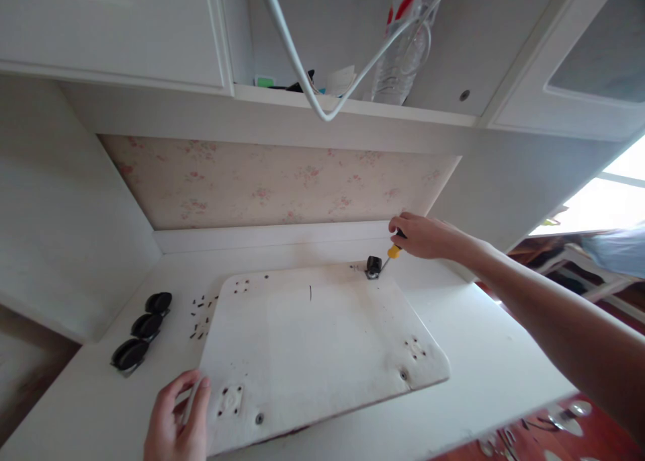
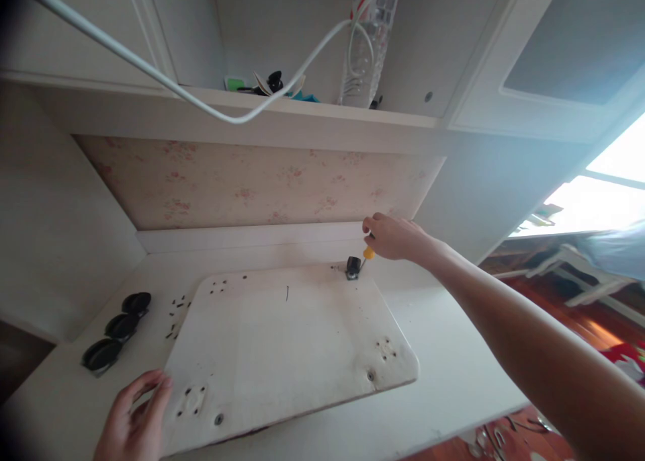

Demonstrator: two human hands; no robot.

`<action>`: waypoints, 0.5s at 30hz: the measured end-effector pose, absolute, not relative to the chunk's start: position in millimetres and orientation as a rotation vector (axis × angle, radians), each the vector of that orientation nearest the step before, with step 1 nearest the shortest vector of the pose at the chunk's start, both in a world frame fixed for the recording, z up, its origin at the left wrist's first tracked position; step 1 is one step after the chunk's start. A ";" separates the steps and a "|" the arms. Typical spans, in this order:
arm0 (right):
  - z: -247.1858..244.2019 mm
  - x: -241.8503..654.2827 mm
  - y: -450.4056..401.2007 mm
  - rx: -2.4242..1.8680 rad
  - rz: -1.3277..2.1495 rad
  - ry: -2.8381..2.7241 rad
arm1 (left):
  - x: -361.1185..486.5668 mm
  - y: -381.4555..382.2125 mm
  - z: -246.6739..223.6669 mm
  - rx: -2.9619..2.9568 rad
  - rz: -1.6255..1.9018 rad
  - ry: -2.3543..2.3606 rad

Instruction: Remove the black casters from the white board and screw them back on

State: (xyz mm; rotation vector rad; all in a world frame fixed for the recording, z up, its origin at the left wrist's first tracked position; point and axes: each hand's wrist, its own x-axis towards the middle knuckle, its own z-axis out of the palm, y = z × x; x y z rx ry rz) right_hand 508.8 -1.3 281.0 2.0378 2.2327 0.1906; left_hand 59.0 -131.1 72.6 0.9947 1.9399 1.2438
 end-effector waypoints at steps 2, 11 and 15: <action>281.6 509.8 -0.6 1.966 0.103 2.303 | 58.7 -131.1 71.6 0.991 1.248 1.933; 280.4 510.6 3.0 2.032 0.168 2.226 | 59.6 -129.9 71.6 0.984 1.266 1.916; 280.5 511.5 3.3 1.976 0.070 2.308 | 59.6 -129.6 71.7 1.002 1.273 1.906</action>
